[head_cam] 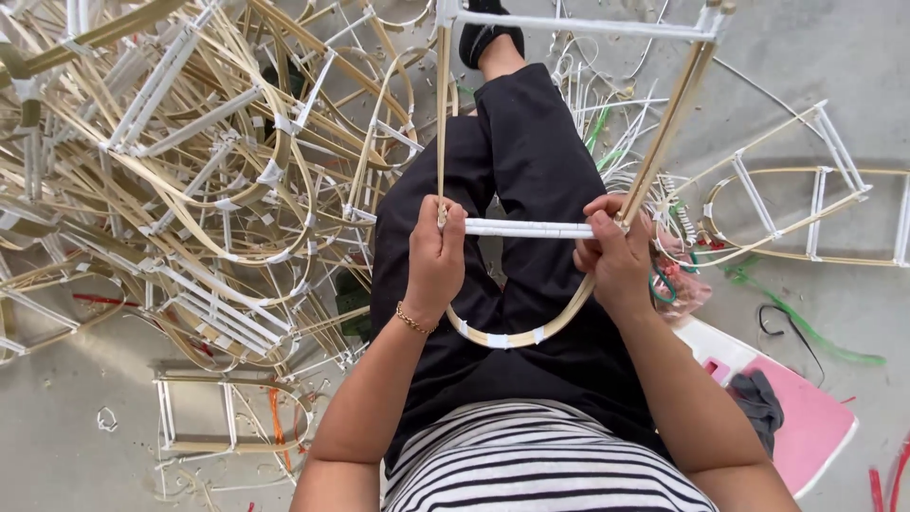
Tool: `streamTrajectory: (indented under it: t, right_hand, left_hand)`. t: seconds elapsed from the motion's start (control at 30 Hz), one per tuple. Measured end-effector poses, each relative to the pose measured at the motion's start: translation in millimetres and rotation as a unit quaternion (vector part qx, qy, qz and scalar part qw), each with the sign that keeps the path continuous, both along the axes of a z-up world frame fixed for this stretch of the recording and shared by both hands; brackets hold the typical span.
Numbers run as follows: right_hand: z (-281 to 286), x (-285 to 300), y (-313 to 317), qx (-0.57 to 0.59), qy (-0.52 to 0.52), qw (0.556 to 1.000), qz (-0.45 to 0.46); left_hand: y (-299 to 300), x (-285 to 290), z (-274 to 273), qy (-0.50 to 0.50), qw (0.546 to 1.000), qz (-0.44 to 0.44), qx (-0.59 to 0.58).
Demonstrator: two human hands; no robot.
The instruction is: Assembling and trimming curved bamboo frame components for furniture or objects.
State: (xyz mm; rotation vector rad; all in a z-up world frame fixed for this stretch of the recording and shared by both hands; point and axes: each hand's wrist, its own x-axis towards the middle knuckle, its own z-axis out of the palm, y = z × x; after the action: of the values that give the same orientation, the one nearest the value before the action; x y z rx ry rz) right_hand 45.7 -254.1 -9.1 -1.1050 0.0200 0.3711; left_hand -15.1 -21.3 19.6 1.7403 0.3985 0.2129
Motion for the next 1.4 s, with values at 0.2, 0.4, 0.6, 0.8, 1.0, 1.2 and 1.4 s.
streamTrajectory:
  t: [0.2,0.4,0.6,0.8,1.0,1.2,1.4]
  right_hand:
    - [-10,7,-2,0.001,0.006,1.0,-0.002]
    - [54,57,-6,-0.003,-0.081,0.994,0.069]
    - [82,41,-4,0.141,-0.072,0.979,0.127]
    - [111,9,1,0.176,-0.067,0.966,0.176]
    - [102,-12,-6,0.229,-0.063,0.939,0.249]
    - [104,13,-20,0.204,-0.088,0.948,0.226]
    - [57,51,-45,0.323,0.008,0.925,0.201]
  left_hand:
    - [9,4,-9,-0.004,1.0,0.002,-0.025]
    - [11,-7,-15,0.016,0.993,-0.019,-0.112]
    - [35,11,4,-0.016,0.991,-0.058,-0.118]
    - [71,47,68,-0.109,0.99,-0.066,-0.059]
    - [79,45,86,-0.122,0.981,-0.114,-0.102]
    - [72,37,99,-0.13,0.985,-0.104,-0.042]
    - [32,15,150,-0.111,0.985,-0.127,-0.024]
